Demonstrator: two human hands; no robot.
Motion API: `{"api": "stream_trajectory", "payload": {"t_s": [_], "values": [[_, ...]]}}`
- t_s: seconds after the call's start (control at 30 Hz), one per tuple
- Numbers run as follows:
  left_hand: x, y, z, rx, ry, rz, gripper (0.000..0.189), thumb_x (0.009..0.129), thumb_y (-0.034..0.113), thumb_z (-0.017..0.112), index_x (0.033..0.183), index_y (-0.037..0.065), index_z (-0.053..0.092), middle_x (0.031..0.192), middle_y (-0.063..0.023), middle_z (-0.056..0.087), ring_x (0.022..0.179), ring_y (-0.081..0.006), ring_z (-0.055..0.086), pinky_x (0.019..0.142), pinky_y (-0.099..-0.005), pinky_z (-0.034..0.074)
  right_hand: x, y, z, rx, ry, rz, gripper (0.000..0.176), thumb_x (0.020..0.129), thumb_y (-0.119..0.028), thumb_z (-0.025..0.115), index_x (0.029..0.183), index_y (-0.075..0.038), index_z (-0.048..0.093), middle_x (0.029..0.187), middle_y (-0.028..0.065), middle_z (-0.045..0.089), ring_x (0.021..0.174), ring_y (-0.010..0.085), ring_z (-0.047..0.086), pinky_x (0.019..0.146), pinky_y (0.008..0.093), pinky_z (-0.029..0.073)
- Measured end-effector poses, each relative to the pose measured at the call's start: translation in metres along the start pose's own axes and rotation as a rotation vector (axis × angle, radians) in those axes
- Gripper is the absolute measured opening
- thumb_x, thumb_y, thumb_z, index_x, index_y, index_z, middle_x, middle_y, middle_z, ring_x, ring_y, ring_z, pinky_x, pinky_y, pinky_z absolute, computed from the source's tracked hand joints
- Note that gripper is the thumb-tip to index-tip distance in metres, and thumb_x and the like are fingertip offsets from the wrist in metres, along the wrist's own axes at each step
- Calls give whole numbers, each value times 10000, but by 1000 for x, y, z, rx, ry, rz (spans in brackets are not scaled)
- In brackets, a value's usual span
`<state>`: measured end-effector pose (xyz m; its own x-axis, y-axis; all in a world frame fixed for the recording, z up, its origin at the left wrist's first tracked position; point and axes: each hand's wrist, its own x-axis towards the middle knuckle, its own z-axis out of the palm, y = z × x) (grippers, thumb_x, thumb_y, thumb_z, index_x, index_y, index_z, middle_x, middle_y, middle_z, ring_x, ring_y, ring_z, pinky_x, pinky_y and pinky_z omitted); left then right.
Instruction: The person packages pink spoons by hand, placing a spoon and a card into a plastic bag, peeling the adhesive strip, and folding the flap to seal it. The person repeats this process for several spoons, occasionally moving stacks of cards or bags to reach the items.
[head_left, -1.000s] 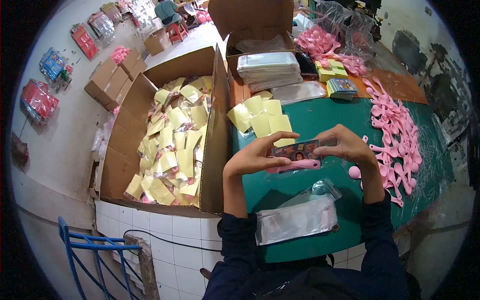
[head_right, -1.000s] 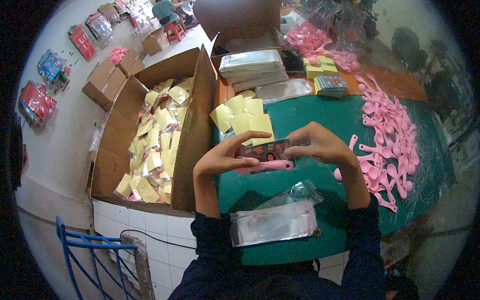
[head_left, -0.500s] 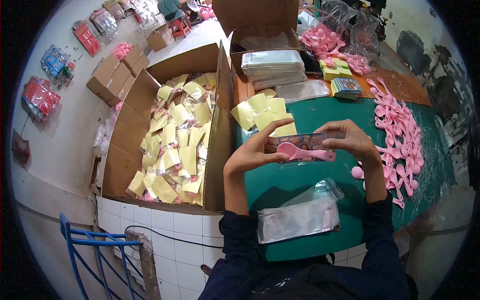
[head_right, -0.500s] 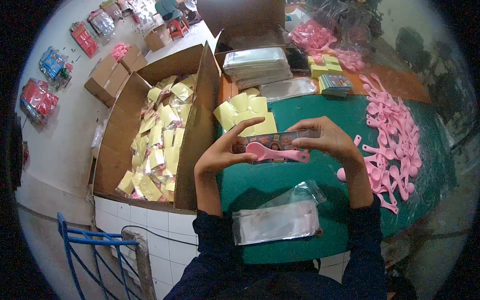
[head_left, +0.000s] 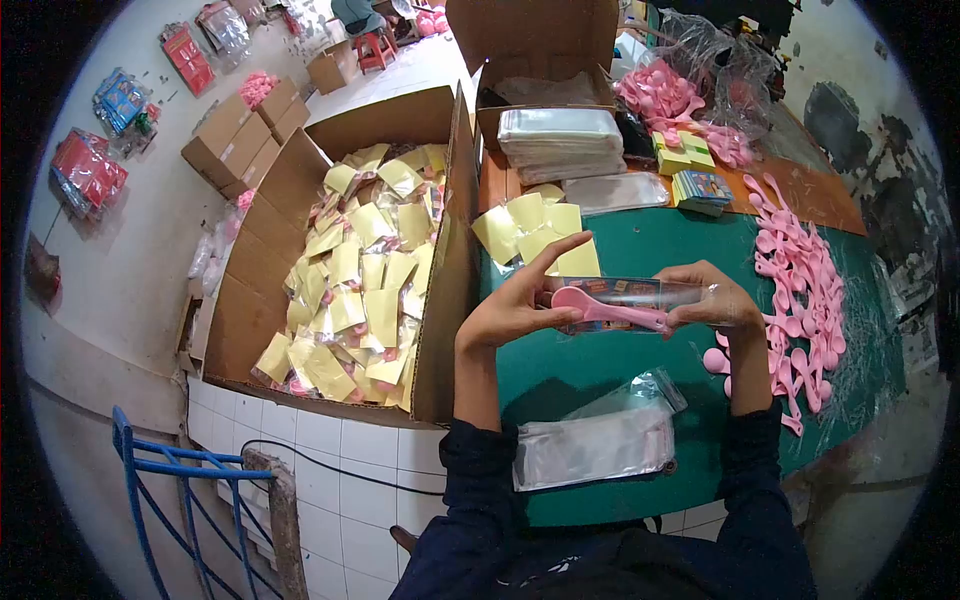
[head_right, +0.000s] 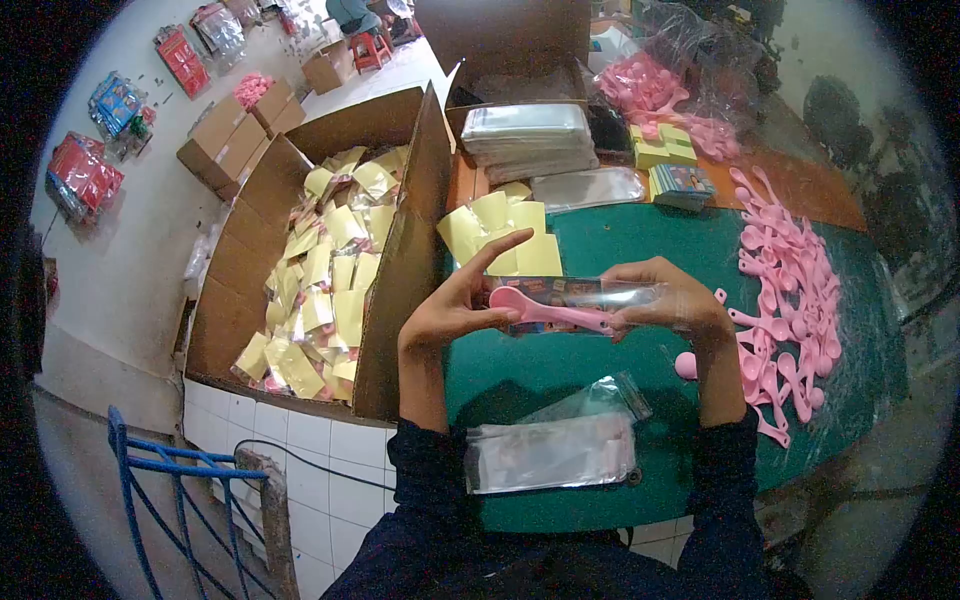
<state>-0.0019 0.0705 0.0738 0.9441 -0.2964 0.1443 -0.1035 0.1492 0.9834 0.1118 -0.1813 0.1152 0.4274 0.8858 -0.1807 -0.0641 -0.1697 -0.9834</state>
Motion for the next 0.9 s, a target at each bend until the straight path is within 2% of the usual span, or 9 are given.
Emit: {"api": "stream_trajectory", "payload": {"t_s": [0.1,0.2,0.3,0.4,0.5,0.6,0.7,0.73,0.9], "values": [[3,0,2,-1,18,-17,846,768,64,710,1433,139,191,848,-48,606,761,-81,560,682,-231,473,-1,3,-7,-5,-68,-101,304,756,-152,700,967,46,607,838,74,611,701,141,606,650,273,541],[6,-4,3,26,21,-43,865,748,64,729,1429,146,203,901,-70,621,787,-89,572,702,-235,479,1,7,-4,26,87,-2,248,783,-192,679,884,29,630,762,45,604,680,107,578,601,240,505],[7,-3,8,19,26,-58,866,738,54,735,1424,159,217,980,-101,628,832,-105,583,733,-249,486,4,14,-9,-246,104,-81,201,790,-176,676,825,18,639,696,14,595,657,74,542,550,215,441],[6,-2,8,121,39,-87,819,750,74,722,1410,110,239,1061,-146,611,912,-134,593,780,-275,493,8,18,-2,-231,213,-111,187,798,-170,672,777,13,637,673,-13,586,636,53,512,529,205,392],[6,-28,1,357,233,45,693,814,136,675,1384,102,282,1074,-169,599,912,-169,611,780,-288,498,10,20,-2,-320,281,-75,182,784,-158,679,768,17,629,668,12,597,611,62,511,543,220,412],[-6,-34,14,517,564,-189,588,894,214,567,1375,92,252,1014,-181,620,958,-236,621,784,-321,505,12,21,4,-613,351,-132,183,768,-149,679,796,23,624,684,73,629,593,99,554,546,259,435],[-32,-38,46,-86,334,-392,547,958,247,437,1398,103,146,1036,-192,607,982,-242,607,791,-347,506,11,23,34,-728,486,-275,179,769,-151,664,811,17,622,694,127,632,590,185,605,573,304,470],[-40,-41,58,-198,310,-401,558,966,256,414,1405,113,101,1039,-192,601,981,-242,607,787,-346,508,9,21,48,-822,480,-172,172,783,-170,650,842,-10,628,778,129,635,684,255,626,632,331,495],[-71,-52,100,-478,381,-445,635,978,278,378,1426,155,-55,1065,-184,572,955,-246,607,786,-339,515,-11,39,88,-997,105,-231,336,767,-215,671,1052,-61,582,1102,134,558,933,276,578,785,370,467]]}}
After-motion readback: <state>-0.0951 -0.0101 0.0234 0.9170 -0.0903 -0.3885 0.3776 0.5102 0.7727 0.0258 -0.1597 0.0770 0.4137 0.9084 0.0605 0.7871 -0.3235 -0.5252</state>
